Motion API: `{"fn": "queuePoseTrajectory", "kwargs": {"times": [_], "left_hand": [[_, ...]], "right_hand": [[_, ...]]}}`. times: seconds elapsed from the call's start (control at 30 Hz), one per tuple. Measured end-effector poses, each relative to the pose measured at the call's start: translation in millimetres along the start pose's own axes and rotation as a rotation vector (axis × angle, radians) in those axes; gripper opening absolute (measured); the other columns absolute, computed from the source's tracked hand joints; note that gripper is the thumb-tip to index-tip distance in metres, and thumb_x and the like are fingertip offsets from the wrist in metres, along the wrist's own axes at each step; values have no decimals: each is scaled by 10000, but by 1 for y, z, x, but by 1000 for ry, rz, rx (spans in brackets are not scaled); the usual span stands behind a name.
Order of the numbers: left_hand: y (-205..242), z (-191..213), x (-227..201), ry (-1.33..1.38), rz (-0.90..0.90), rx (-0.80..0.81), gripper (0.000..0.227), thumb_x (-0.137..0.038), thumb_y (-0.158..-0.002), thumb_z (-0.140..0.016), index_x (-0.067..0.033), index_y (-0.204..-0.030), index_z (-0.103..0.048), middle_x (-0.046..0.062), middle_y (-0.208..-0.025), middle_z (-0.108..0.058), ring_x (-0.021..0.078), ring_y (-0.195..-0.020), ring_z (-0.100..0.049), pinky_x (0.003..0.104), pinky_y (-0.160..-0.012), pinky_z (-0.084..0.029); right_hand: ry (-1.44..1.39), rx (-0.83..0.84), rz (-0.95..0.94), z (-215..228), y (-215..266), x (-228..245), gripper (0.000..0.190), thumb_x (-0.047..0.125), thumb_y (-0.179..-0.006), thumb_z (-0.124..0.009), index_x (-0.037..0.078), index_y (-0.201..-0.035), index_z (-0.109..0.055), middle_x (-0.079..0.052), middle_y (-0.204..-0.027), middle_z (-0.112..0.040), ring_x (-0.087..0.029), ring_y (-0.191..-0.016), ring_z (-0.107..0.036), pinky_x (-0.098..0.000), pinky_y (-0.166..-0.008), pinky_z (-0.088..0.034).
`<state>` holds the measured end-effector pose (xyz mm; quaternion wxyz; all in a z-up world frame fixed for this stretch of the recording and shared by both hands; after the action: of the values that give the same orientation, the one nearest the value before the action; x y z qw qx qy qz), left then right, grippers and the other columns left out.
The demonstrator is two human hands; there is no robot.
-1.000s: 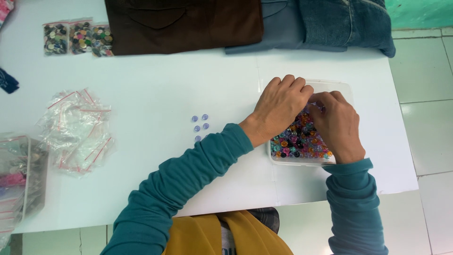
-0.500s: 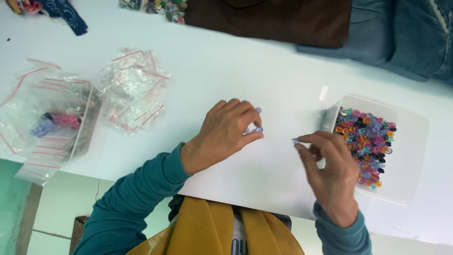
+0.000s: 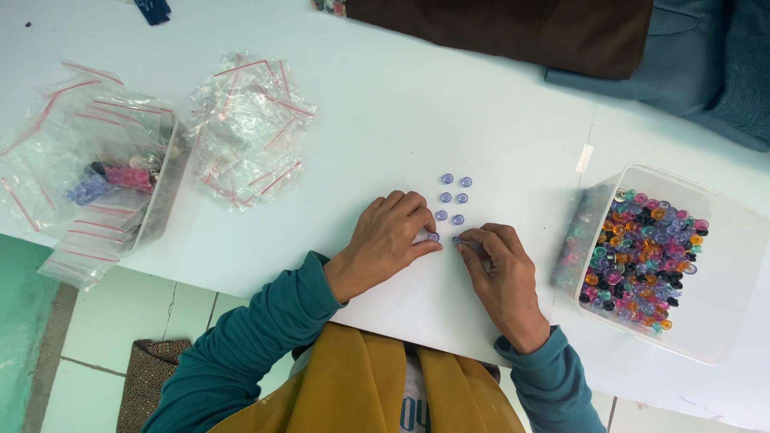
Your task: Sorting small colorful buttons from a container and placing them into small plastic bags
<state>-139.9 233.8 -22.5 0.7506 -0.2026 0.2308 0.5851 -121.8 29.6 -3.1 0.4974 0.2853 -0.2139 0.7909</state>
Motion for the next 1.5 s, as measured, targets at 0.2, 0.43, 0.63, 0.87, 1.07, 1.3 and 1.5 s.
{"fn": "queuePoseTrajectory", "kwargs": {"times": [0.2, 0.43, 0.63, 0.87, 1.07, 1.3, 1.5], "left_hand": [[1, 4, -2, 4, -8, -28, 304, -322, -868, -796, -112, -1061, -693, 62, -986, -581, 267, -930, -615, 414, -758, -498], [-13, 35, -33, 31, -91, -123, 204, -248, -922, -755, -98, -1050, -704, 73, -947, -609, 279, -880, -635, 412, -728, -511], [-52, 47, -85, 121, -250, -124, 128, -206, -952, -715, -114, -1039, -696, 57, -952, -608, 261, -876, -634, 405, -754, -510], [-130, -17, -152, 21, -501, -116, 110, -180, -932, -720, -115, -1012, -681, 53, -960, -589, 270, -870, -605, 415, -727, -491], [-185, -90, -188, -196, -528, -67, 156, 32, -910, -611, -119, -914, -650, 63, -861, -612, 284, -782, -598, 424, -664, -474], [-233, -144, -194, -187, -619, -190, 97, -75, -841, -737, -56, -851, -643, 115, -716, -603, 290, -648, -673, 386, -570, -487], [-235, -158, -192, -259, -656, -207, 142, -19, -778, -776, -48, -754, -639, 117, -683, -594, 290, -640, -671, 384, -587, -484]], "right_hand": [[1, -19, 22, 1, 2, 1, 133, 44, -942, -722, -19, -1053, -755, -194, -951, -634, -237, -675, -646, -334, -577, -547], [-23, -168, 86, 22, 13, 4, 154, 43, -924, -757, 43, -1077, -766, -125, -934, -626, -208, -669, -652, -326, -589, -569], [36, -315, 145, 87, 28, 16, 180, 95, -871, -811, 153, -1041, -803, -57, -954, -679, -192, -689, -688, -322, -613, -598], [262, -405, -13, 171, 35, -60, 137, -17, -1005, -780, -26, -1142, -776, -193, -1051, -654, -257, -713, -588, -371, -626, -514], [315, -417, -107, 197, 27, -116, 161, -64, -1032, -730, -18, -1181, -770, -192, -1061, -673, -288, -754, -648, -383, -715, -546], [482, -191, -278, 181, 4, -159, 109, -47, -943, -755, -46, -1047, -788, -224, -850, -702, -313, -698, -741, -343, -579, -597], [592, -138, -265, 172, 1, -150, 149, -20, -911, -759, -16, -1058, -788, -221, -891, -700, -328, -729, -755, -365, -612, -642]]}}
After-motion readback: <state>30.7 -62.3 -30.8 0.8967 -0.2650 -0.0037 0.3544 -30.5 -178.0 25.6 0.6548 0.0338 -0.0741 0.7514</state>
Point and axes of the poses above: each hand's wrist, its own y-axis away from the middle knuckle, its own z-axis out of the back of the hand, x = y × z, the point moved 1 cm from there along -y, towards the middle knuckle
